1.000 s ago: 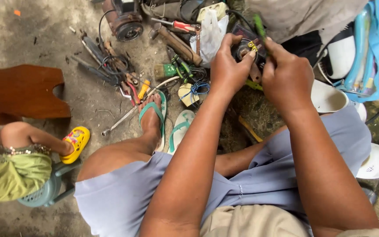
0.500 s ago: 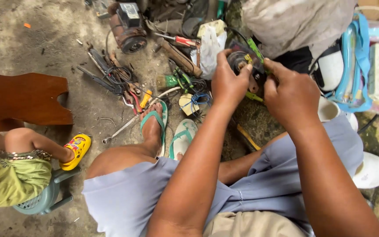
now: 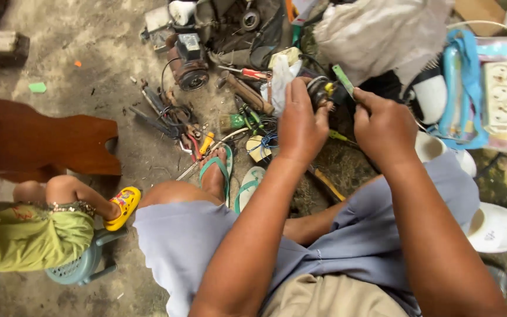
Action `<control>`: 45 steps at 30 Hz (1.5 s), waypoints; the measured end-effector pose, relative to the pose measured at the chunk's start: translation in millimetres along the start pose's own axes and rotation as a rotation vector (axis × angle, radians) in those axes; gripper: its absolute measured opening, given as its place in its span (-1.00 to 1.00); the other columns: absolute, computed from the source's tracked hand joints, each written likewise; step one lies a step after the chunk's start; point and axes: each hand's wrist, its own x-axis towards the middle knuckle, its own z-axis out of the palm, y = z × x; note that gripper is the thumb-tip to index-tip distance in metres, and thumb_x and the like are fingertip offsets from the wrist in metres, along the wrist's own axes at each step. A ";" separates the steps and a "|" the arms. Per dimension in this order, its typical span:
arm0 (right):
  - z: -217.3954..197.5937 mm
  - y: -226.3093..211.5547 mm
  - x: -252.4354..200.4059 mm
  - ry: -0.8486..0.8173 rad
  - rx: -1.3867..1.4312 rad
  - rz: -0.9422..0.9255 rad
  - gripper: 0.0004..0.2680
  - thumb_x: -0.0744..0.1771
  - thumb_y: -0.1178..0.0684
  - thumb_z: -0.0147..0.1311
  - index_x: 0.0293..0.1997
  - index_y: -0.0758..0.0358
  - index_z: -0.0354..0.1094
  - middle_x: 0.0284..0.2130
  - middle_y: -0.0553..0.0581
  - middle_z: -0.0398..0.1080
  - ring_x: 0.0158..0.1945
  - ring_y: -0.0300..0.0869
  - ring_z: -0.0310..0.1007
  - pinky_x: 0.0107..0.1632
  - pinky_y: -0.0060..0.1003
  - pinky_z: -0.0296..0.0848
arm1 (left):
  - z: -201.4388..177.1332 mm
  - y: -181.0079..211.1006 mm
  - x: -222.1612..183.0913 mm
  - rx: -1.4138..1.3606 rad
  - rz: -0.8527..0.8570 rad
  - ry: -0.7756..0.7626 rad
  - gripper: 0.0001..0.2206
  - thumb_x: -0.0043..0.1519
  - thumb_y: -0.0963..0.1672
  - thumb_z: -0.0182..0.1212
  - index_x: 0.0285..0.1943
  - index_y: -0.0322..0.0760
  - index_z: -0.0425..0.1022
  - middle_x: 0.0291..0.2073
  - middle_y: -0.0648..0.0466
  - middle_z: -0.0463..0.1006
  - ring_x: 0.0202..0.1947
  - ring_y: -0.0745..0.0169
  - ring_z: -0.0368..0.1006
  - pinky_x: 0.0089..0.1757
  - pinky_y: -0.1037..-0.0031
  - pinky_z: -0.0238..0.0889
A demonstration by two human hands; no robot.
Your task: Connecting and stripping wires for electronic repair using pliers
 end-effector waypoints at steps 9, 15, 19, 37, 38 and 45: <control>-42.0 -33.9 -22.5 0.011 0.073 -0.029 -0.69 0.36 0.07 0.02 0.22 -0.23 0.53 -0.40 0.26 0.57 -0.31 0.33 0.55 -0.27 0.21 0.50 | -47.9 41.5 -7.6 0.061 -0.022 -0.166 -0.61 0.21 -0.28 0.19 0.17 -0.34 0.16 -0.09 -0.27 0.47 -0.15 -0.42 0.57 -0.18 -0.16 0.53; -99.9 -84.9 -50.5 0.072 0.172 -0.092 -0.69 0.38 0.06 0.02 0.28 -0.17 0.48 -0.59 0.41 0.46 -0.43 0.32 0.50 -0.37 0.19 0.42 | -77.4 62.6 0.6 0.286 0.069 -0.246 -0.59 0.20 -0.24 0.23 0.12 -0.26 0.10 -0.27 -0.36 0.58 -0.29 -0.54 0.58 -0.30 -0.24 0.45; -69.4 -68.4 -35.7 0.009 0.174 -0.080 -0.68 0.38 0.12 -0.01 0.25 -0.16 0.51 -0.62 0.34 0.47 -0.62 0.18 0.47 -0.51 0.03 0.37 | -93.3 68.8 -1.3 0.275 0.077 -0.255 -0.64 0.22 -0.26 0.22 0.10 -0.25 0.15 -0.26 -0.34 0.62 -0.28 -0.42 0.63 -0.29 -0.09 0.53; -66.4 -96.0 -42.1 0.065 0.067 -0.058 -0.68 0.37 0.09 0.05 0.29 -0.06 0.50 -0.23 0.41 0.55 -0.18 0.40 0.50 -0.14 0.29 0.43 | -75.8 46.7 -13.8 -0.044 -0.055 -0.170 -0.59 0.21 -0.27 0.25 0.27 -0.45 0.38 -0.14 -0.31 0.62 -0.15 -0.24 0.64 -0.16 0.01 0.56; -51.8 -83.2 -33.3 0.051 0.051 -0.028 -0.70 0.36 0.06 0.04 0.23 -0.10 0.53 -0.27 0.35 0.56 -0.21 0.36 0.53 -0.15 0.24 0.45 | -75.5 47.0 -16.0 -0.049 -0.075 -0.166 -0.59 0.20 -0.26 0.27 0.26 -0.45 0.39 -0.16 -0.30 0.62 -0.15 -0.27 0.63 -0.13 -0.01 0.55; -70.1 -95.5 -52.7 0.110 0.114 -0.100 -0.72 0.37 0.10 0.10 0.23 -0.03 0.55 -0.25 0.39 0.56 -0.15 0.39 0.50 -0.15 0.31 0.41 | -64.9 39.0 -19.4 -0.042 -0.065 -0.121 -0.59 0.16 -0.21 0.32 0.21 -0.39 0.41 -0.18 -0.36 0.62 -0.08 -0.48 0.58 -0.10 -0.14 0.48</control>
